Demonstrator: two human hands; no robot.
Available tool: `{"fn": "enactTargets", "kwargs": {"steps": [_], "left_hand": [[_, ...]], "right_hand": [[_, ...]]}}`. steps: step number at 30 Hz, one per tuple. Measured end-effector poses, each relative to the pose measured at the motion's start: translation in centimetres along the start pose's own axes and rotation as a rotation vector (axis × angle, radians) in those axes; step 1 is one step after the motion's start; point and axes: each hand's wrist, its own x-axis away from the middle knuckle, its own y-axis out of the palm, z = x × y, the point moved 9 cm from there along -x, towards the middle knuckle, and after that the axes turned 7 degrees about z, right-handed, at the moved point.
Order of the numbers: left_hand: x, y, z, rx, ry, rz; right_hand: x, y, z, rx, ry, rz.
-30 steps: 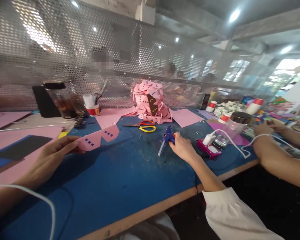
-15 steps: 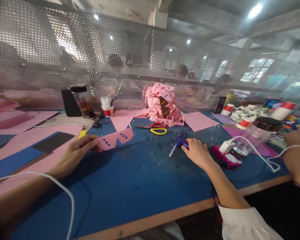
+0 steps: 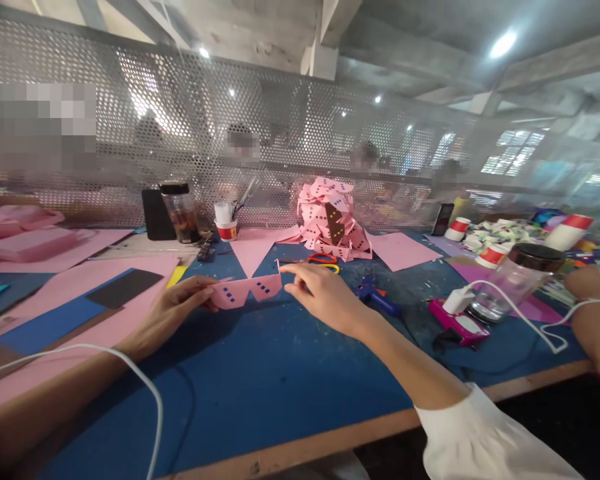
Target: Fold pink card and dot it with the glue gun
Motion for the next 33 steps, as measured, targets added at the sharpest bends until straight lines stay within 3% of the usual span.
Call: {"fn": "enactTargets", "kwargs": {"steps": [4, 10, 22, 33], "left_hand": [[0.2, 0.3, 0.5, -0.019, -0.009, -0.026], [0.2, 0.5, 0.5, -0.071, -0.049, -0.026], [0.3, -0.3, -0.5, 0.003, -0.104, 0.024], [0.3, -0.1, -0.2, 0.012, -0.102, 0.008]], "right_hand": [[-1.6, 2.6, 0.8, -0.026, -0.027, 0.029], [-0.7, 4.3, 2.8, -0.090, 0.006, -0.001], [-0.2, 4.1, 4.7, -0.355, 0.208, 0.042], [0.0, 4.6, 5.2, -0.397, 0.215, 0.037]]}}
